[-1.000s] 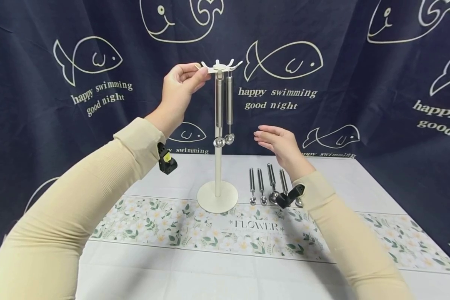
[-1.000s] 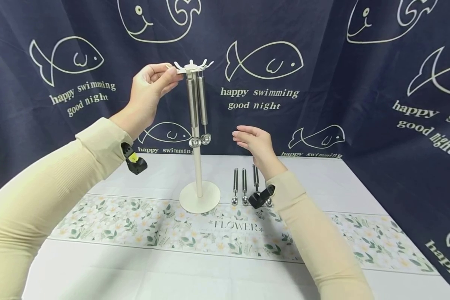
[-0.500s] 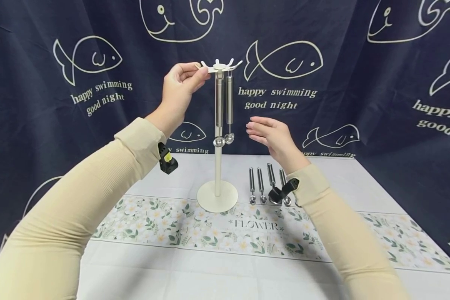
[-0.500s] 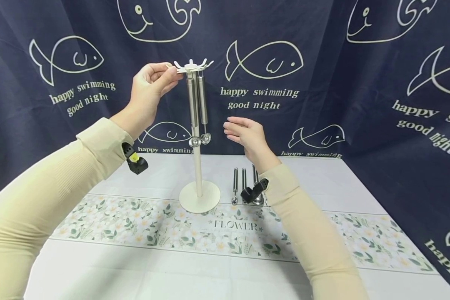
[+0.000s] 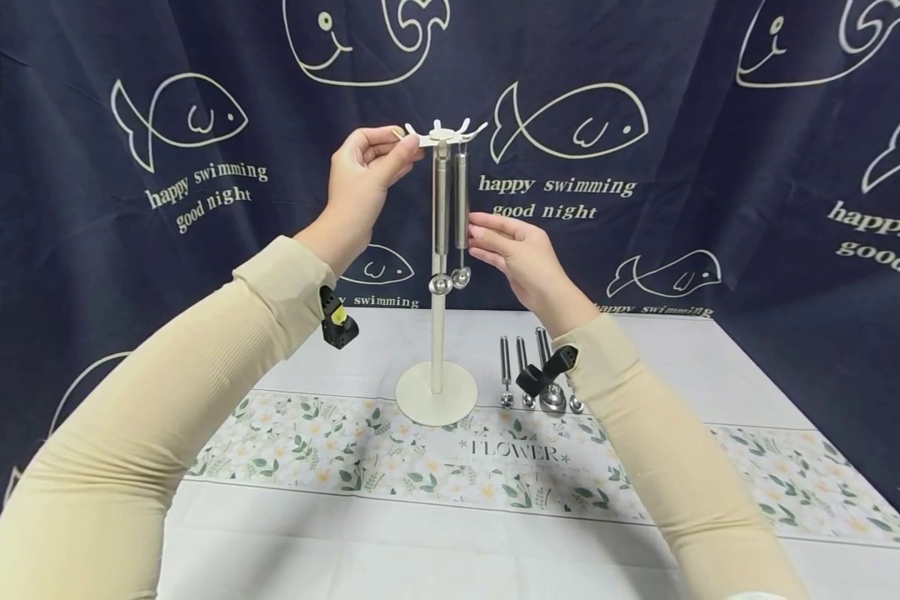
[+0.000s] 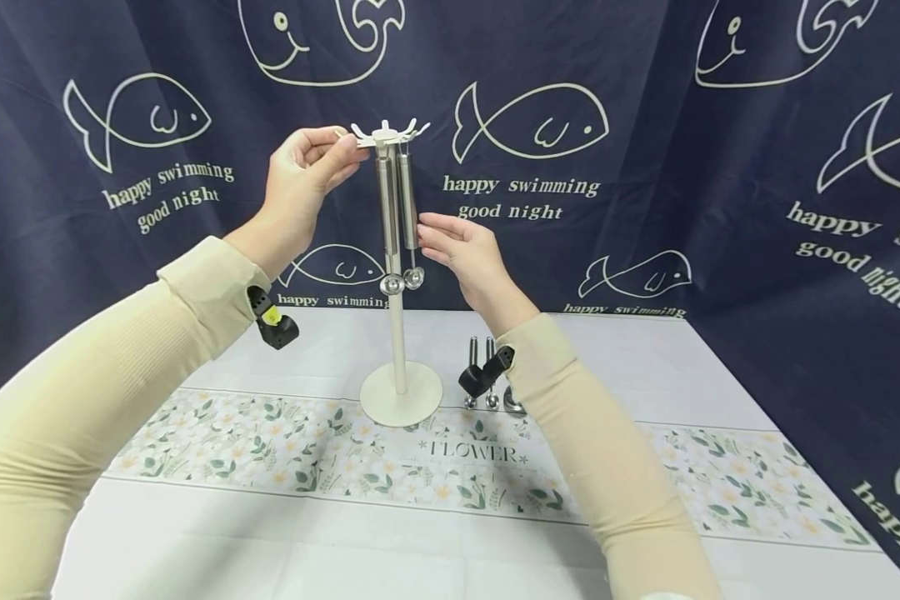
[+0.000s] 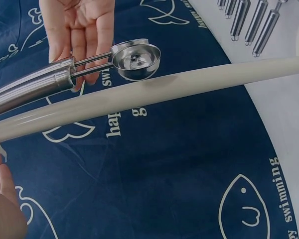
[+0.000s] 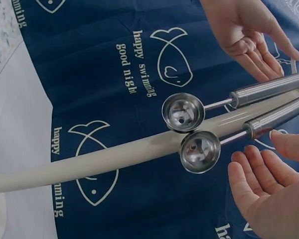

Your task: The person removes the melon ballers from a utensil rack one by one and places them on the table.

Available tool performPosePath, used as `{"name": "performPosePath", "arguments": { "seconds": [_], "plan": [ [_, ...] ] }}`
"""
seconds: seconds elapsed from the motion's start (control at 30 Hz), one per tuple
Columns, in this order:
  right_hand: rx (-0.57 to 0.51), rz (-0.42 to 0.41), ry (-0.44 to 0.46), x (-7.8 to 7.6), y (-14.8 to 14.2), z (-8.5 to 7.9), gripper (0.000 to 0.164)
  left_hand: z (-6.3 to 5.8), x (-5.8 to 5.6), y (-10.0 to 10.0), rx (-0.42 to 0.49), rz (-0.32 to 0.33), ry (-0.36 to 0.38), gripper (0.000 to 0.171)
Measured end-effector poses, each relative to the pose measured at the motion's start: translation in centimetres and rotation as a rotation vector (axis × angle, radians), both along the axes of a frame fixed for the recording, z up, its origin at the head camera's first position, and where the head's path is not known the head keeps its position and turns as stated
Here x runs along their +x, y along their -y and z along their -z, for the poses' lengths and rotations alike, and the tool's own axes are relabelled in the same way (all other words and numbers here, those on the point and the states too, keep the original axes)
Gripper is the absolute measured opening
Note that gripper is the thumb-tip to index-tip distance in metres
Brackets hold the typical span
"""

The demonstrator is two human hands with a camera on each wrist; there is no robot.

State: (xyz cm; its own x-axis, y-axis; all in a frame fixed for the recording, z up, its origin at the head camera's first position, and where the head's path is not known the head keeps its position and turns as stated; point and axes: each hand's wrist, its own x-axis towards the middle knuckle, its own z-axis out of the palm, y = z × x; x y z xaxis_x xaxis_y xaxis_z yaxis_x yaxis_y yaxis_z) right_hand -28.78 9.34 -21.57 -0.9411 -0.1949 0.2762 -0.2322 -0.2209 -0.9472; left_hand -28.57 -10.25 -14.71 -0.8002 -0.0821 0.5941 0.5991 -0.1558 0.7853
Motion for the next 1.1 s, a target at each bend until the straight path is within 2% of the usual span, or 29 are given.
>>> {"name": "performPosePath", "arguments": {
  "seconds": [0.2,0.4,0.7,1.1],
  "plan": [
    [0.01,-0.011,-0.039,0.1,0.5,-0.5,0.04,-0.2,0.1,0.0,0.023,0.007,0.016,0.023],
    [-0.04,-0.033,-0.07,0.3,1.0,-0.6,0.038,-0.1,0.2,-0.1,0.018,0.005,0.021,0.022],
    [-0.057,0.009,-0.084,0.8,0.7,-0.6,0.037,0.0,0.0,-0.3,0.001,0.0,0.0,0.023],
    [-0.047,0.033,-0.136,1.5,0.0,-0.7,0.031,-0.1,0.2,-0.2,0.03,-0.001,0.025,0.021]
  ]
}}
